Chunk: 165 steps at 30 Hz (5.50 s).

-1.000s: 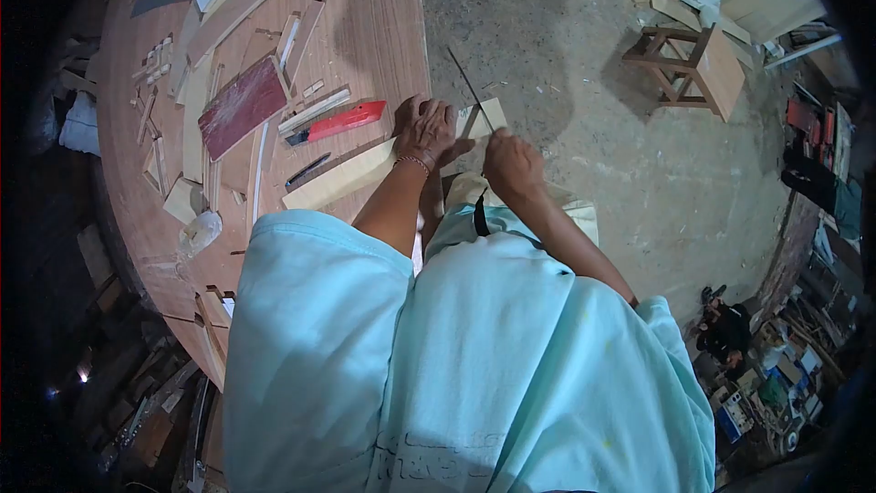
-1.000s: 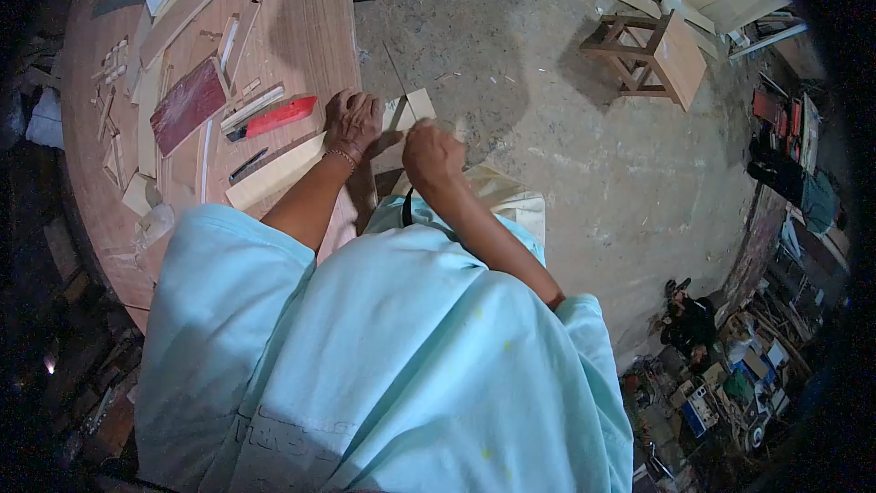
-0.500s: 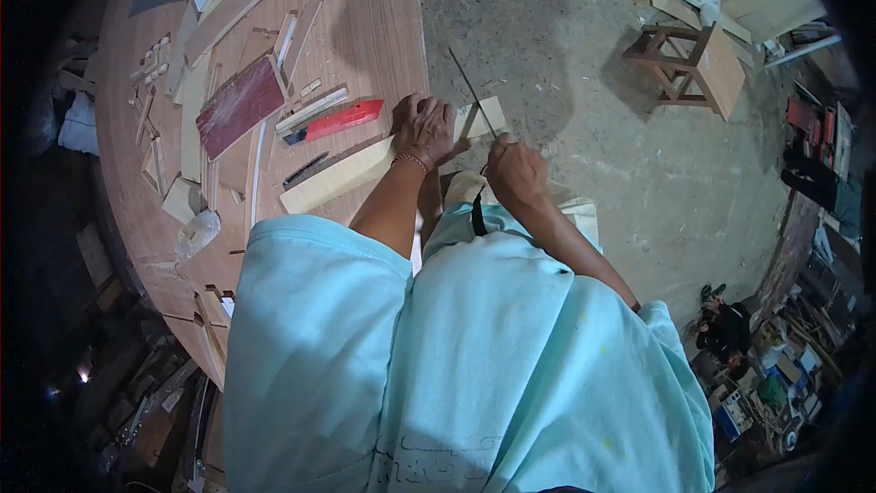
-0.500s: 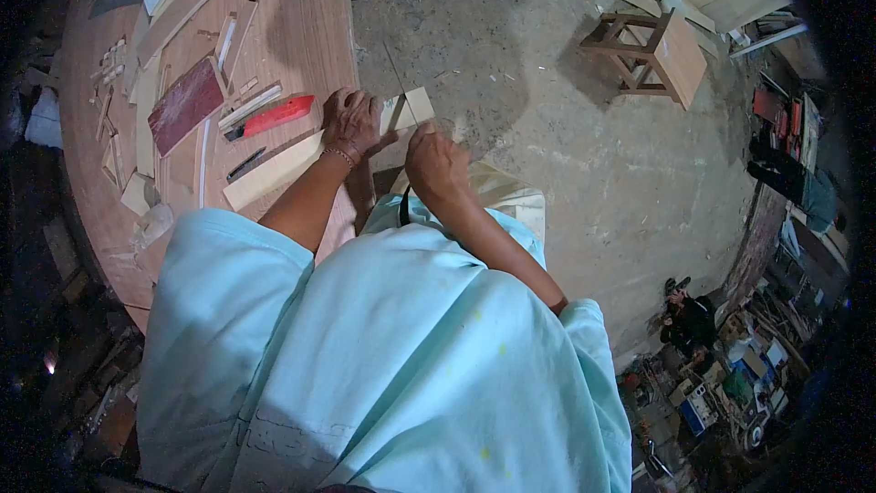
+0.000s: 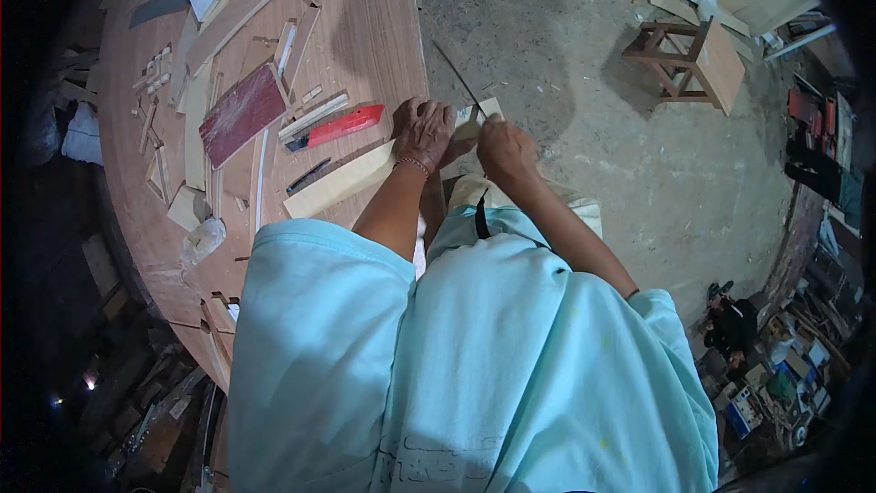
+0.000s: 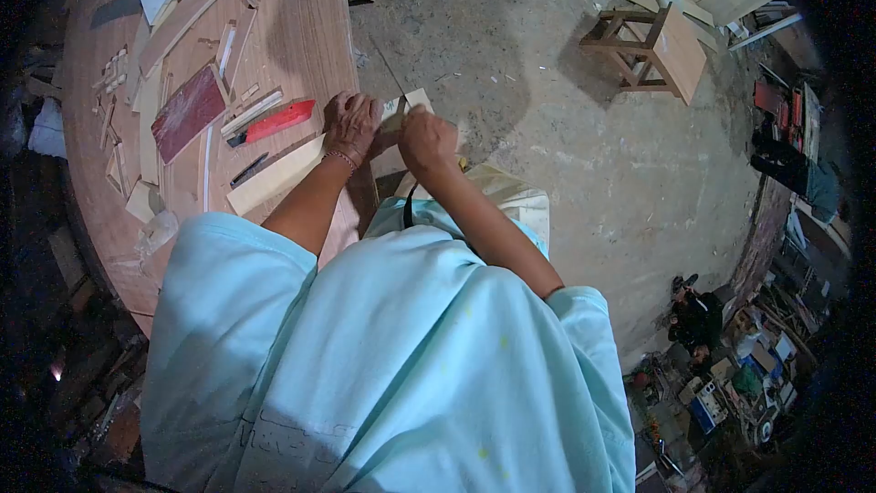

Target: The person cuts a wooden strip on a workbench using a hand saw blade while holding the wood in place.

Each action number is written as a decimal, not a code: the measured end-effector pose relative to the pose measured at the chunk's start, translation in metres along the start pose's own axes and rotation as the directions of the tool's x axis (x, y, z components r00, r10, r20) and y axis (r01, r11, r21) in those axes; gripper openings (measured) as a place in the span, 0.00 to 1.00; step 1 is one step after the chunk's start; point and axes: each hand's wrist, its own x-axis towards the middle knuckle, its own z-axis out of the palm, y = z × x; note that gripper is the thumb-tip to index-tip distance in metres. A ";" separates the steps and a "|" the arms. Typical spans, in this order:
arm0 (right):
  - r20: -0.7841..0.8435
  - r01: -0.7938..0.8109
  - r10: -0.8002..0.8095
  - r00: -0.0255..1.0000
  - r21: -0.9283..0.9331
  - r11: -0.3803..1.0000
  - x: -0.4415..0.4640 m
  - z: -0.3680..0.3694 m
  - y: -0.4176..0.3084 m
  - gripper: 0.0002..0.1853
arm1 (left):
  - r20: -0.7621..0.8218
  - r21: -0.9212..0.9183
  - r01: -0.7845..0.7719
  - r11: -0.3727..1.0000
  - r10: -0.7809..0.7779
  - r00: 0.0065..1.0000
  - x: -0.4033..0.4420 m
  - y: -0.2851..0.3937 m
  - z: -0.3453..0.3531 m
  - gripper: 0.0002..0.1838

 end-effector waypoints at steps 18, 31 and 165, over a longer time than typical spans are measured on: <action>-0.027 0.035 -0.035 0.999 -0.005 0.999 -0.007 -0.007 -0.003 0.08 | -0.007 0.075 -0.046 0.996 0.047 0.999 0.001 -0.001 -0.003 0.07; 0.033 -0.045 0.046 0.998 -0.030 0.999 -0.008 0.001 0.001 0.09 | -0.006 0.039 -0.020 0.999 0.020 1.000 0.004 0.002 -0.013 0.11; 0.117 -0.001 0.000 0.993 0.007 1.000 0.022 0.003 -0.004 0.07 | 0.047 0.297 -0.093 0.950 0.083 0.995 0.006 -0.006 0.004 0.07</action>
